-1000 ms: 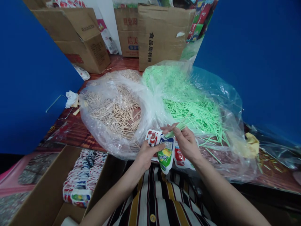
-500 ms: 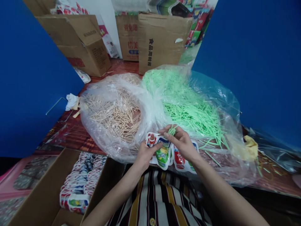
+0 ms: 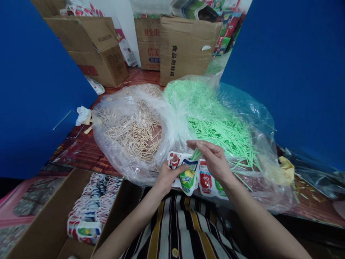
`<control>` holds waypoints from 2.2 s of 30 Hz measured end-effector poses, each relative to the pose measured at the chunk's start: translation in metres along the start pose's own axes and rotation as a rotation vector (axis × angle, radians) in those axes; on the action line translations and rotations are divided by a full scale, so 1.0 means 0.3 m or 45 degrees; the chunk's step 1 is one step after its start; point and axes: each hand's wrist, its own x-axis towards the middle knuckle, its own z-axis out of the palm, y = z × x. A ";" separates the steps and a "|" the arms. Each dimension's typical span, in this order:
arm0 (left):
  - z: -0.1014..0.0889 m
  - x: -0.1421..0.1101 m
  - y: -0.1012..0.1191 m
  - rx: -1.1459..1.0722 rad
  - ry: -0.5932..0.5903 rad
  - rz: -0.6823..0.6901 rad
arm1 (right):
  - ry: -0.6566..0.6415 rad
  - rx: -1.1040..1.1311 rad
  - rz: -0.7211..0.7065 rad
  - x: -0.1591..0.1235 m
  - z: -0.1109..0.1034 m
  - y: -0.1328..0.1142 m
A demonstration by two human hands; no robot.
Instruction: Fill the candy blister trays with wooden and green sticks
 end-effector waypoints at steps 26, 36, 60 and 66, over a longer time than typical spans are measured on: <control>0.041 -0.015 0.023 0.072 -0.009 -0.083 | -0.235 -0.677 -0.370 -0.078 -0.083 -0.011; 0.040 -0.020 0.039 0.078 -0.020 -0.041 | -0.318 -0.834 -0.418 -0.089 -0.094 0.025; 0.044 -0.016 0.027 -0.005 0.096 0.014 | -0.189 -0.336 0.047 -0.113 -0.050 0.083; 0.032 -0.018 0.036 -0.040 0.011 -0.088 | 0.040 0.139 0.352 -0.104 -0.034 0.133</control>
